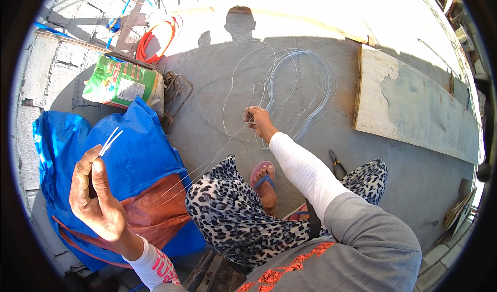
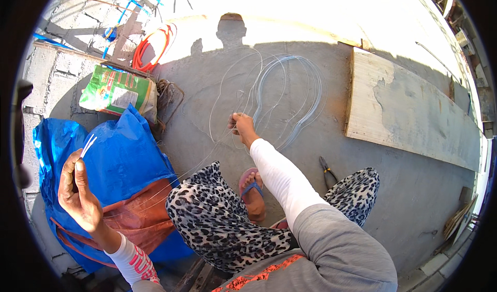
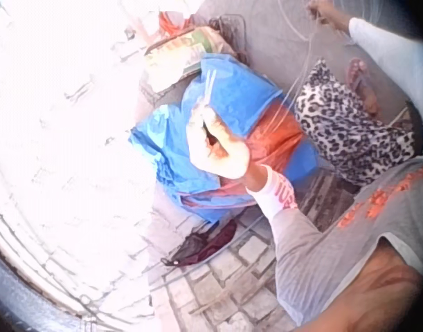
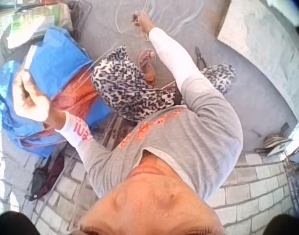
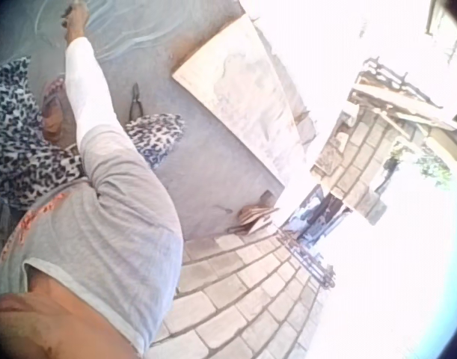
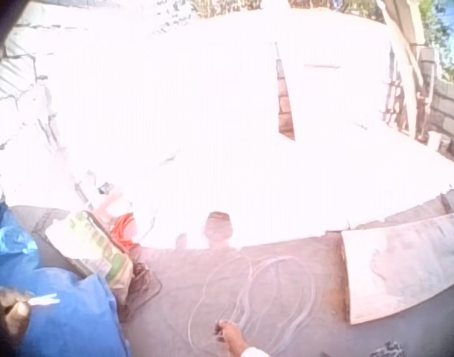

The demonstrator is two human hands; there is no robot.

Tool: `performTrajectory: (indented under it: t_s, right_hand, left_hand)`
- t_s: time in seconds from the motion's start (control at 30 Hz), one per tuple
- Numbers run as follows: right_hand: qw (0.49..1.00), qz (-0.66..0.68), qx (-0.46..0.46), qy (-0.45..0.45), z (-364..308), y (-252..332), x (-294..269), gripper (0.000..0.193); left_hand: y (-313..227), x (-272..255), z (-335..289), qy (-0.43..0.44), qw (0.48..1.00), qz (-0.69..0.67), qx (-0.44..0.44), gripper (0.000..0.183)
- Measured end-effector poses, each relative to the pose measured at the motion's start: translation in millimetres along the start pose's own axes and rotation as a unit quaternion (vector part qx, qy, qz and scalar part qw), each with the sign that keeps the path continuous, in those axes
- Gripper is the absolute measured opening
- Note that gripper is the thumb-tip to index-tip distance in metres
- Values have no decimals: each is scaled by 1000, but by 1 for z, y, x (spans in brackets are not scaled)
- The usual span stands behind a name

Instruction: The person sits on the floor and repeatedly measures, straightens, and cuts lengths of thin wire using pliers. The person handles the wire by hand and uses pliers to cut it into segments, placing the cut pieces on the floor.

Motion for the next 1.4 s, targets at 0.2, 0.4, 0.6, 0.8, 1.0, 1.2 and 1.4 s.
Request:
performTrajectory:
  t_s: [0.2, 0.4, 0.6, 0.8, 1.0, 1.2, 1.4]
  right_hand:
    - [967, -130, -218, 26, -51, 102, -24, 30]
    - [952, 142, -223, 153, -99, 211, -73, 30]
    - [947, 140, -197, 212, -118, 200, -62, 18]
    - [936, 109, -221, 253, -189, 125, -10, 18]
    - [892, 14, -328, 311, -249, 171, -2, 20]
    - [892, 286, -302, 178, -271, 220, -78, 22]
    - [821, 380, -422, -50, -322, 296, -206, 30]
  left_hand:
    - [131, 26, -21, -35, 972, 133, -193, 19]
    - [203, 91, -65, 87, 975, 27, -203, 22]
    - [241, 118, -85, 56, 952, 196, -228, 28]
    - [138, 93, -64, 150, 980, -15, -133, 51]
    - [-23, 128, -95, 495, 834, -117, 214, 28]
    - [-39, 137, -121, 517, 797, -162, 269, 20]
    - [-39, 157, -134, 468, 802, -162, 335, 27]
Point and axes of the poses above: each hand's wrist, its own z-axis towards the middle knuckle, its own x-axis out of the palm, y = z × x, the point moved 4 cm from there along z, towards the middle knuckle, and after that the axes turned 11 degrees about -x, right-handed, at the moved point
